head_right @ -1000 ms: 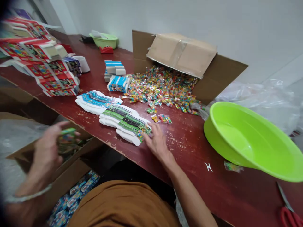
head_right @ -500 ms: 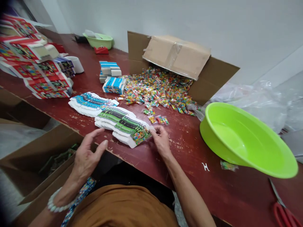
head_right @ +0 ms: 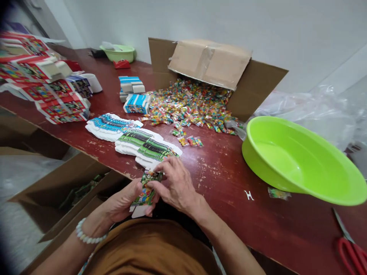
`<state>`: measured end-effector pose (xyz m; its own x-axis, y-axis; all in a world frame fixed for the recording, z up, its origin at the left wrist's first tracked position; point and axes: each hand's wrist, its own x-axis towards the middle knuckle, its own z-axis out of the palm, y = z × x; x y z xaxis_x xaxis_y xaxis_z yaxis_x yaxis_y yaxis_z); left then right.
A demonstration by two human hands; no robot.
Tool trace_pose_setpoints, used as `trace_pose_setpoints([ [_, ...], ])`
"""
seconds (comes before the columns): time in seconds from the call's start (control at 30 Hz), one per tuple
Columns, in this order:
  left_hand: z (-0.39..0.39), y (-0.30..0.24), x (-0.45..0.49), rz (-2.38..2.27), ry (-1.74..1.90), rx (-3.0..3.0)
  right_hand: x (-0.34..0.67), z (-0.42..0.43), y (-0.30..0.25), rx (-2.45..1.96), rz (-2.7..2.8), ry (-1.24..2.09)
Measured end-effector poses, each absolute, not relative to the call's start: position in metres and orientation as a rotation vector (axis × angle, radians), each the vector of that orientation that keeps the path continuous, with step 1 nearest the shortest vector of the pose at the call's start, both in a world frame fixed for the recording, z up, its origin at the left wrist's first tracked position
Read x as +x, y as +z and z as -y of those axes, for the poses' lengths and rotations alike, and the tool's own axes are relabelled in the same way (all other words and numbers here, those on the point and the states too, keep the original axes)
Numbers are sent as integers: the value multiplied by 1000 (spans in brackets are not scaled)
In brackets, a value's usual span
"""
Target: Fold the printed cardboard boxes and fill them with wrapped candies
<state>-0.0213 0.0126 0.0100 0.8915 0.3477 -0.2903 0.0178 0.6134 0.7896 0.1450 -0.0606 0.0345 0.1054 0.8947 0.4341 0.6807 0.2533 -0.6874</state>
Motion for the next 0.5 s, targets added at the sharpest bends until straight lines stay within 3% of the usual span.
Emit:
trace_pose_setpoints([
  [0.37, -15, 17, -20, -521, 18, 974, 162, 66, 41, -1347, 1753, 1073],
  [0.5, -14, 21, -18, -583, -8, 1051, 158, 66, 39, -1460, 1772, 975],
])
